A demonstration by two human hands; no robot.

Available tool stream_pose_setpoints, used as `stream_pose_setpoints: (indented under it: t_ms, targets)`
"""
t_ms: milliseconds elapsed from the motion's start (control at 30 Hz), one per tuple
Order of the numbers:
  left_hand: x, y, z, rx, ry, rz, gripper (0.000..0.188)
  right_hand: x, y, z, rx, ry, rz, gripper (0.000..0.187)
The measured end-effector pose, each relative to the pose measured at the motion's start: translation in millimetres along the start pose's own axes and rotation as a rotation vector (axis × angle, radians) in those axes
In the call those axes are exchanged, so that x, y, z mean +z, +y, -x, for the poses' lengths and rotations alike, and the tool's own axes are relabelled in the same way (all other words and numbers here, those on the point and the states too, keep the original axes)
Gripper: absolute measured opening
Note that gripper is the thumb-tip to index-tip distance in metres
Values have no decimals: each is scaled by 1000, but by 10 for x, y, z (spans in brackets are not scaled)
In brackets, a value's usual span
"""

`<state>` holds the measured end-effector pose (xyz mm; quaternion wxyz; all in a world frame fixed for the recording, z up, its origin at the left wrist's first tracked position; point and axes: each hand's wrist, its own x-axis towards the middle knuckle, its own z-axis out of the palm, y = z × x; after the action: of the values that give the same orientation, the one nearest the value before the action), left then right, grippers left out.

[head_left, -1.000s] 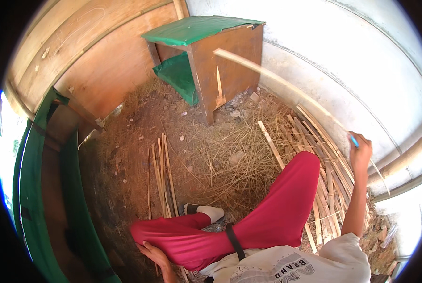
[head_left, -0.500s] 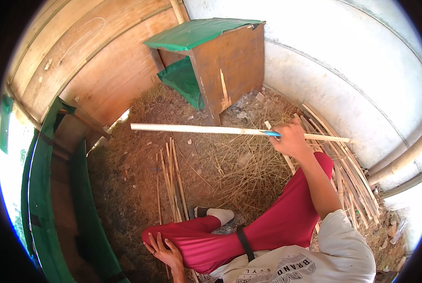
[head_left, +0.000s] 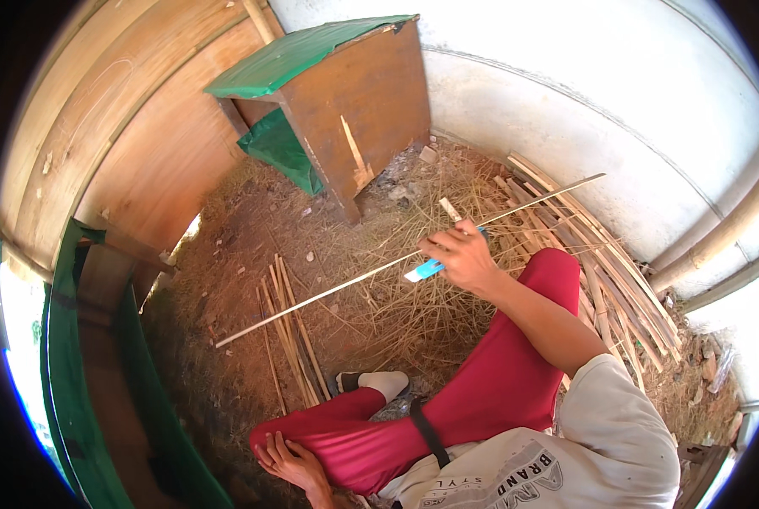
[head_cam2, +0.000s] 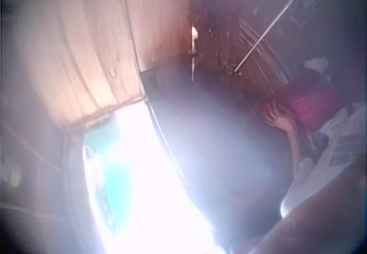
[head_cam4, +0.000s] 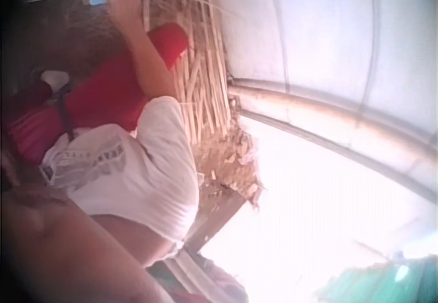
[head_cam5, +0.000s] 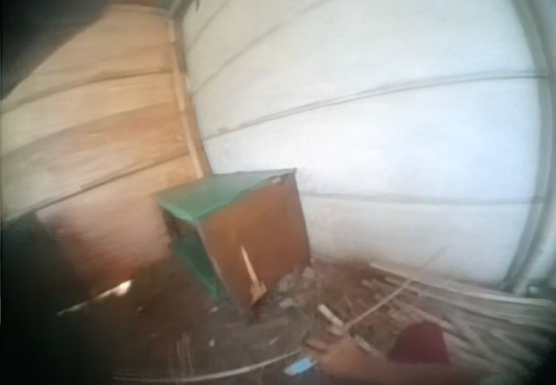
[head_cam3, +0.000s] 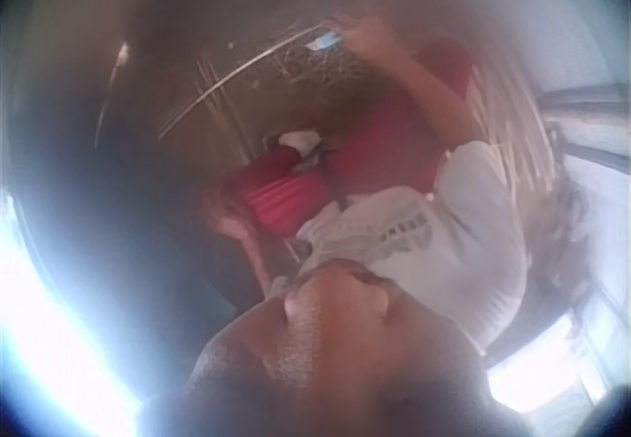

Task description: The person sits on the ground and uses a knife to sharpen the ends of thin wooden sticks. They repeatedly hold a stick, scrape the blade along its length to form a point, and then set the stick aside. The person also uses a small blue tool to scrape or clean the sticks.

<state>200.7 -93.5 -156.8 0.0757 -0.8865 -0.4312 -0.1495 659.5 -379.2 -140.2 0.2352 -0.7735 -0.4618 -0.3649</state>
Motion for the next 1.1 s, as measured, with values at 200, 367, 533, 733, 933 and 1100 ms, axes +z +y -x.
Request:
stream_pose_setpoints:
  t_ms: [200, 367, 533, 733, 933, 1100]
  targets:
    - [-428, 826, -517, 370, 183, 124, 38, -64, -47, 60, -141, 81, 24, 30]
    - [-646, 1409, -1000, 582, 286, 155, 46, -102, -80, 56, -202, 190, 28, 32]
    - [-759, 1748, -1219, 688, 140, 134, 46, -108, -60, 90, -234, 217, 29, 25]
    - [-669, 1863, -1289, 719, 29, 341, 32, -117, -34, 63, -275, 290, -20, 20]
    - [-644, 1794, -1209, 611, -4, 499, 30, -130, -45, 30, -256, 280, -96, 17]
    - [-610, 1719, -1156, 576, 3, 539, 30, -122, -91, 21, -252, 291, -171, 18]
